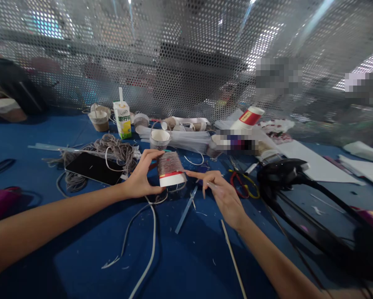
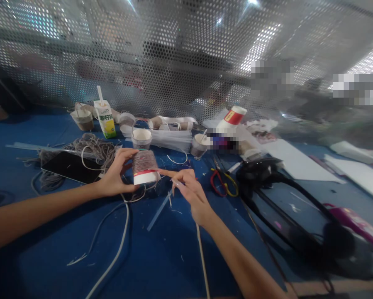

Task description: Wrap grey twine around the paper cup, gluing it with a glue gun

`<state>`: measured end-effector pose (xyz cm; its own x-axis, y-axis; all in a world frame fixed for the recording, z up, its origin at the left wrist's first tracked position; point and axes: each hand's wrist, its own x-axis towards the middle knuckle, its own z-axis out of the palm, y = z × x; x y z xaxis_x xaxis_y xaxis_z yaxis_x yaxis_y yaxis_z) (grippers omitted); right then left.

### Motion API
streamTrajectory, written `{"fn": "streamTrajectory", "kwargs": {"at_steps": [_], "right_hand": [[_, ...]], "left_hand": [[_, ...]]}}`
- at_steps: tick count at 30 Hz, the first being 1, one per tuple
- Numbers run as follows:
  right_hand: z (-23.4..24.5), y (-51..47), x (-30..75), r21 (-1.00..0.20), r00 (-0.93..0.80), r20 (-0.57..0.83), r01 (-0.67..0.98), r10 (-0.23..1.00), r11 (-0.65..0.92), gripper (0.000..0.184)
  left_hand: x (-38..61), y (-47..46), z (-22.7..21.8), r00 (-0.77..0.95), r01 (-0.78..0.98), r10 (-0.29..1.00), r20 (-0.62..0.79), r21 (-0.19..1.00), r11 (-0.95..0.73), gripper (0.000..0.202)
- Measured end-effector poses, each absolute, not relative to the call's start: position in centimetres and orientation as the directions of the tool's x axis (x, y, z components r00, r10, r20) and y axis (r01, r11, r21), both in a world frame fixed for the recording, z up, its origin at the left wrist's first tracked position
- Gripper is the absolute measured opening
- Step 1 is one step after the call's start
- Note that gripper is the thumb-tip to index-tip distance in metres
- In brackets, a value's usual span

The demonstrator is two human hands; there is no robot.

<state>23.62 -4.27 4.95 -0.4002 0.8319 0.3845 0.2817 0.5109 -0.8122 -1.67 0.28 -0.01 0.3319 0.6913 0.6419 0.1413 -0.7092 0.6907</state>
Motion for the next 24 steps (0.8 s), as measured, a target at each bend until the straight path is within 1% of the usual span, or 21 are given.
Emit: {"fn": "streamTrajectory", "kwargs": {"at_steps": [2,4,6,8,10,12,15,18,20,21,24], "right_hand": [[4.7,-3.8,23.9,-0.843,-0.344,0.391,0.240,0.854,0.482,0.037],[4.5,-3.2,24.3,-0.851,-0.267,0.396,0.253,0.879,0.460,0.042],[4.3,-2.7,24.7,-0.847,-0.145,0.432,0.274,0.890,0.456,0.044],[4.3,-2.6,24.9,-0.827,0.000,0.508,0.278,0.861,0.488,0.042],[4.5,-2.8,24.7,-0.801,0.084,0.573,0.267,0.815,0.536,0.035],[4.8,-3.5,24.2,-0.805,0.036,0.573,0.217,0.819,0.553,0.029],[4.9,-4.8,23.1,-0.848,-0.213,0.475,0.151,0.854,0.509,0.026],[4.6,-5.7,22.5,-0.861,-0.398,0.376,0.184,0.837,0.474,0.030],[4.5,-5.8,22.4,-0.875,-0.437,0.338,0.180,0.834,0.449,0.033],[4.5,-5.7,22.3,-0.888,-0.427,0.331,0.161,0.841,0.431,0.033],[4.9,-5.2,22.3,-0.919,-0.317,0.350,0.063,0.881,0.388,0.034]], "left_hand": [[-1.6,0.3,0.0,0.330,0.131,0.688,0.647,0.690,-0.712,0.081],[-1.6,0.3,0.1,0.330,0.128,0.684,0.651,0.686,-0.716,0.080],[-1.6,0.3,0.1,0.332,0.135,0.681,0.653,0.682,-0.719,0.081],[-1.7,0.3,0.1,0.334,0.143,0.681,0.651,0.680,-0.720,0.081],[-1.7,0.4,0.0,0.332,0.153,0.686,0.648,0.680,-0.717,0.080],[-1.7,0.4,0.0,0.331,0.159,0.694,0.640,0.687,-0.709,0.080],[-1.5,0.6,-0.4,0.335,0.124,0.699,0.632,0.705,-0.698,0.080],[-1.4,0.8,-0.8,0.351,0.027,0.673,0.651,0.712,-0.702,0.079],[-1.3,0.8,-0.9,0.364,-0.035,0.658,0.659,0.716,-0.697,0.077],[-1.2,0.8,-0.9,0.368,-0.057,0.656,0.659,0.720,-0.692,0.076],[-1.2,0.7,-0.8,0.368,-0.099,0.648,0.666,0.721,-0.686,0.073]]}}
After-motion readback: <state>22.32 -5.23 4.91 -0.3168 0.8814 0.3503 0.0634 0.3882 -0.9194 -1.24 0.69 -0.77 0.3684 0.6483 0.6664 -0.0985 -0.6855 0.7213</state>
